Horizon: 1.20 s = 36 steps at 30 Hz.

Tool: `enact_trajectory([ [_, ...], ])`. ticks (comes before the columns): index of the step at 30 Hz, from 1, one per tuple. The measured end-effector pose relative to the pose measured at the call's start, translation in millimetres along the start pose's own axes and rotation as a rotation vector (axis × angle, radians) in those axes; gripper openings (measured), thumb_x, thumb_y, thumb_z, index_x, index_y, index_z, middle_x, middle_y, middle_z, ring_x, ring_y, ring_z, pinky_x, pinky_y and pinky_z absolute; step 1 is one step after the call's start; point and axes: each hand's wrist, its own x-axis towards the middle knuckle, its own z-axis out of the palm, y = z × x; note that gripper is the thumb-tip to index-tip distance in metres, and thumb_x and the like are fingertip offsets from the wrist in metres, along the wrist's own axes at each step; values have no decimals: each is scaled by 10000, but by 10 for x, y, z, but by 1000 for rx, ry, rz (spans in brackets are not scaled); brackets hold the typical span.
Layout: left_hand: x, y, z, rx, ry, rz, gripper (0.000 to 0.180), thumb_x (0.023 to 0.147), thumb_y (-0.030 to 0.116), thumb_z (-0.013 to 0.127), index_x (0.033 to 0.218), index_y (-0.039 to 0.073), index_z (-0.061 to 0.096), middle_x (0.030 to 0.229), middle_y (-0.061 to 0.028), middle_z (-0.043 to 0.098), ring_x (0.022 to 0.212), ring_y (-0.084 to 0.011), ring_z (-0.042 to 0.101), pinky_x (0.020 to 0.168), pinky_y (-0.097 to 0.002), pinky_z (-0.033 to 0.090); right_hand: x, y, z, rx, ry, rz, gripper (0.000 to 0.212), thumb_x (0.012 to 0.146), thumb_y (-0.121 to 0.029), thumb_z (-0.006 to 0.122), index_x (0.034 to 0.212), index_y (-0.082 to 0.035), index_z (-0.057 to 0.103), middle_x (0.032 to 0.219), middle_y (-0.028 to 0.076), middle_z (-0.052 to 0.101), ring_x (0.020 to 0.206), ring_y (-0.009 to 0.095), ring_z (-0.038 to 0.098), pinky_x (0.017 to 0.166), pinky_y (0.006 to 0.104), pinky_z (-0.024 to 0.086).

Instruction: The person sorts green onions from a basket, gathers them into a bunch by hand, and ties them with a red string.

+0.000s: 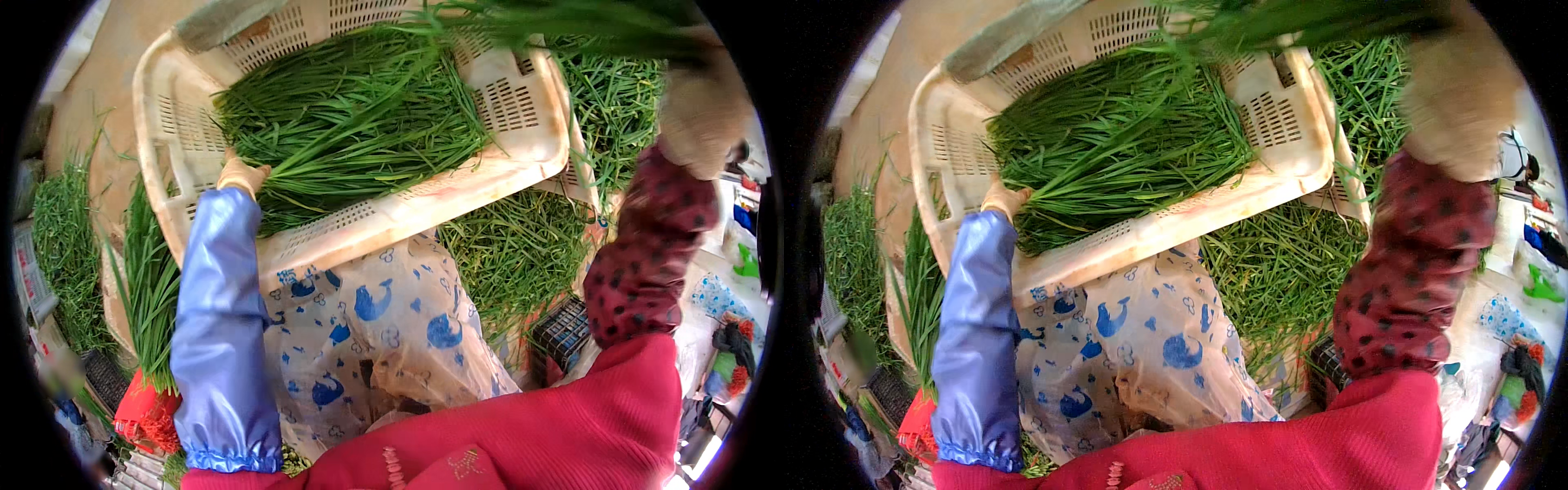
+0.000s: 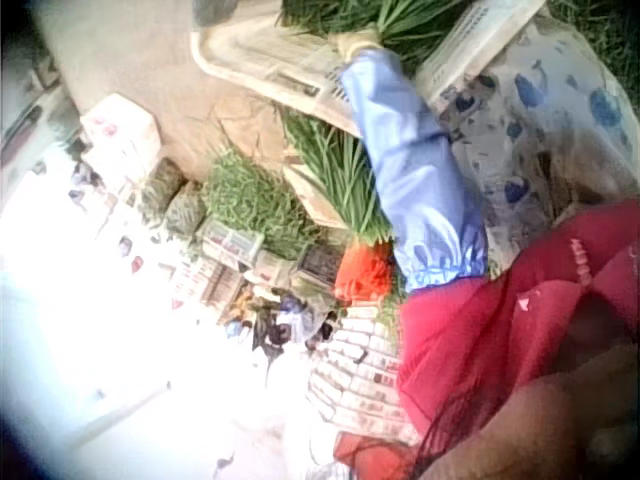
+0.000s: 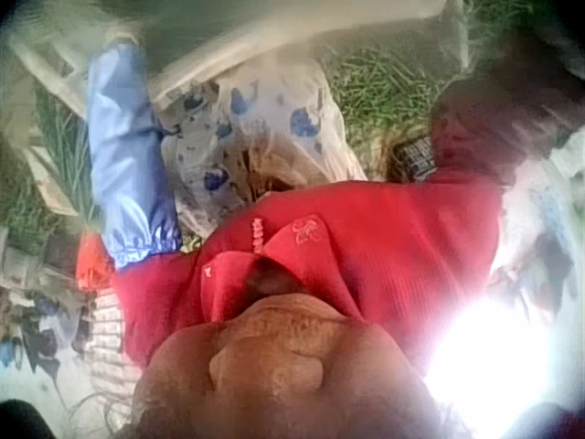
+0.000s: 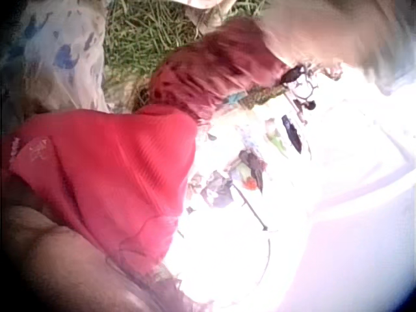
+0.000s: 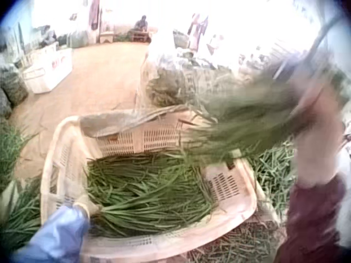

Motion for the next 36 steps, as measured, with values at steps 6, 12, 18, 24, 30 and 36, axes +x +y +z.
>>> enact_trajectory([
  [6, -2189, 309, -388, -1224, -823, 398, 727, 868, 357, 692, 1386, -36, 368, 1193, -239, 590, 1076, -326, 608, 845, -488, 559, -1584, 20, 221, 479, -11, 454, 260, 766, 84, 688, 978, -53, 624, 939, 66, 645, 933, 176, 636, 851, 324, 536],
  [12, -3383, 529, 374, -1903, -1388, 289, 948, 723, 635, 673, 1391, 25, 389, 1316, -188, 514, 1173, -324, 546, 933, -476, 503, -2092, -743, 74, 370, -217, -5, 268, 700, -118, 793, 850, -107, 571, 847, 54, 646, 883, 273, 645, 964, 526, 437],
  [18, -3666, 633, 121, -2285, -1339, 259, 653, 796, 475, 720, 1213, 3, 550, 1099, -167, 648, 994, -284, 646, 868, -443, 549, -2453, -1455, 2, 545, -404, -90, 188, 760, -156, 763, 859, -138, 605, 814, 46, 663, 837, 296, 665, 970, 540, 420],
  [24, -3485, 485, 32, -2134, -1109, 268, 307, 852, 111, 654, 1125, -16, 595, 930, -118, 676, 791, -217, 662, 711, -340, 565, -2382, -1631, -308, 194, -817, -95, 467, 672, -161, 817, 1091, -104, 620, 1193, 158, 609, 1185, 322, 525, 1014, 464, 394],
  [30, -3301, 584, -440, -1788, -652, 634, 371, 792, 102, 688, 1134, -6, 593, 868, -108, 666, 719, -213, 654, 650, -347, 566, -1942, -1115, -1115, 525, -599, 788, 770, 701, -256, 819, 1355, -50, 468, 1413, 138, 430, 1212, 279, 489, 885, 381, 500],
  [36, -3137, 968, -987, -1549, -679, 1042, 450, 740, 55, 747, 1155, 5, 581, 1010, -80, 652, 805, -190, 644, 704, -319, 537, -1082, -622, -168, 928, -730, 486, 829, 746, -333, 789, 1391, 20, 405, 1358, 156, 500, 1158, 197, 517, 945, 336, 462],
])
